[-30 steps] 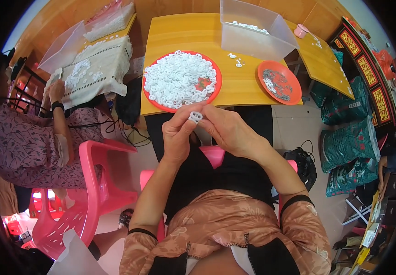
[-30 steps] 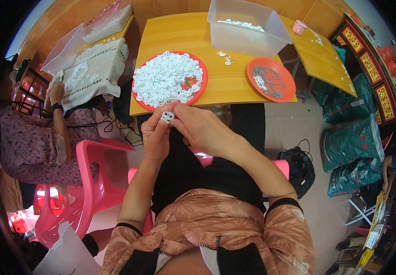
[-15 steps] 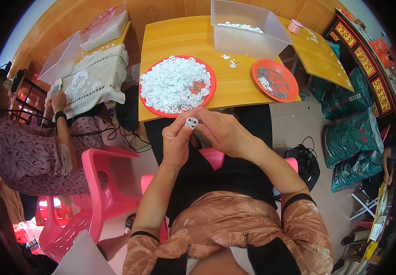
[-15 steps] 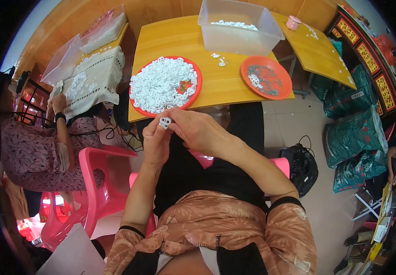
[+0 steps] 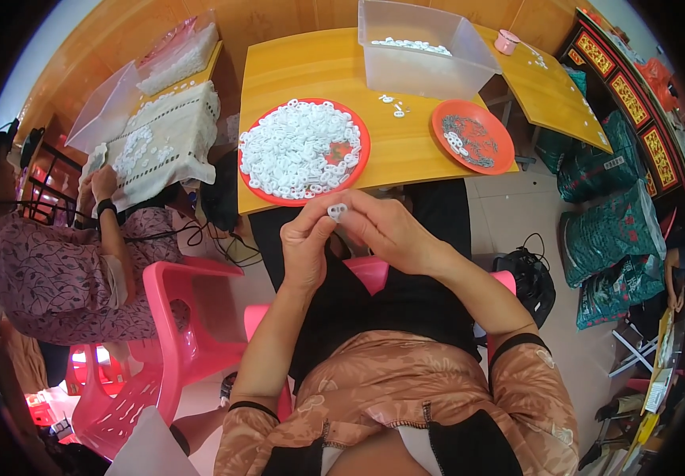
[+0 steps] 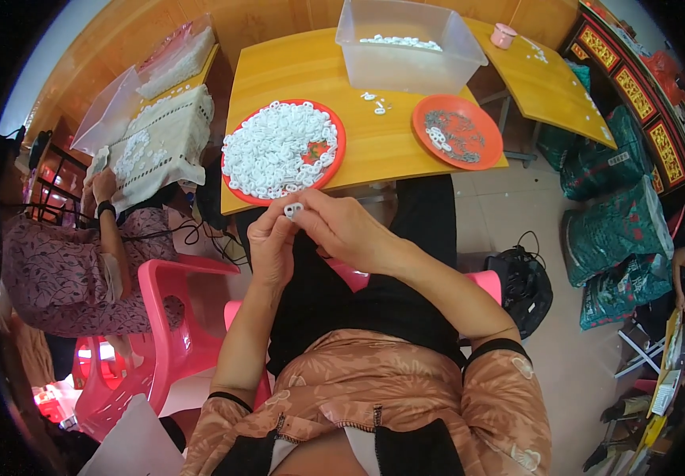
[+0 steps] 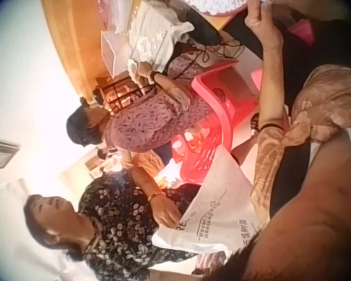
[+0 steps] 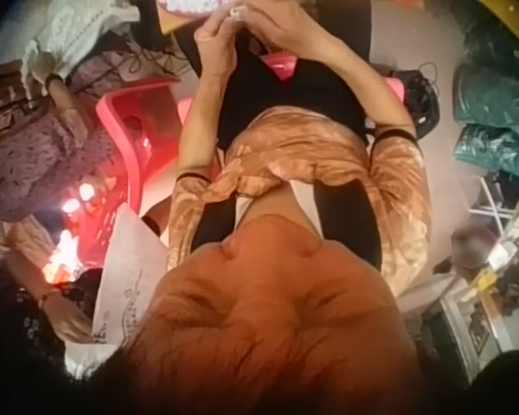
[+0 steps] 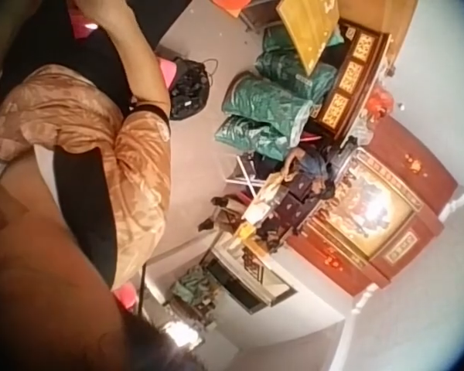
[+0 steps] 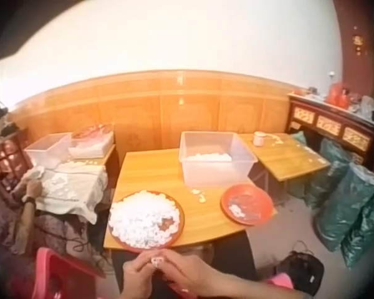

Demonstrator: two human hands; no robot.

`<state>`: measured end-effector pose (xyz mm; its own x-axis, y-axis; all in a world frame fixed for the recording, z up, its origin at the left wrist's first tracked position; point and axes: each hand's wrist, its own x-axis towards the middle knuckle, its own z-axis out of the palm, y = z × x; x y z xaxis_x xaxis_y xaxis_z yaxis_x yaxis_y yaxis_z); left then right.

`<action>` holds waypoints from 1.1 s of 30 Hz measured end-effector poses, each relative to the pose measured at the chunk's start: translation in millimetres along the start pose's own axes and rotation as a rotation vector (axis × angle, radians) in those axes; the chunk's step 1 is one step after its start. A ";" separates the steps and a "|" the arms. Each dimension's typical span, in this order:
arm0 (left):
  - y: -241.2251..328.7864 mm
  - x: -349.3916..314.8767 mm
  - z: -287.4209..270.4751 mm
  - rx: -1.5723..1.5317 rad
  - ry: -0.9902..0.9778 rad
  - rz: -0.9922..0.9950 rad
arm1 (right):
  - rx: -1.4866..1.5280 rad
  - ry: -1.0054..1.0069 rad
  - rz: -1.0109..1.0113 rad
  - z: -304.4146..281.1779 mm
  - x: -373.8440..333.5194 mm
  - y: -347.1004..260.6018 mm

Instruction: Assembling small white plastic components by fitting circular rings onto central pieces while sitting at a table.

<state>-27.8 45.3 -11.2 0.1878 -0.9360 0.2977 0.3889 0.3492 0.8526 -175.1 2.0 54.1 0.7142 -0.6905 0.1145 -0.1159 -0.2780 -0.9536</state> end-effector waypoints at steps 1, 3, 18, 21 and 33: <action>1.3 -1.4 1.7 -0.082 0.012 -0.089 | 0.000 0.000 0.001 0.0 -0.9 2.9; -1.0 -2.3 3.4 -0.078 0.026 -0.091 | -0.313 0.069 -0.228 0.2 -2.4 9.3; -4.8 -15.8 17.6 -0.111 0.162 -0.023 | -0.729 0.288 -0.533 15.9 14.5 30.9; -8.0 -13.8 16.9 -0.101 0.195 -0.023 | -0.755 0.306 -0.551 18.9 17.7 31.6; -5.4 2.5 4.6 -0.150 0.212 -0.055 | -0.378 0.267 -0.406 22.8 23.2 33.1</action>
<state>-33.6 40.9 -13.0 0.3414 -0.9291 0.1425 0.5298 0.3154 0.7873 -146.7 -8.1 18.9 0.5607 -0.6097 0.5603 -0.1429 -0.7377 -0.6598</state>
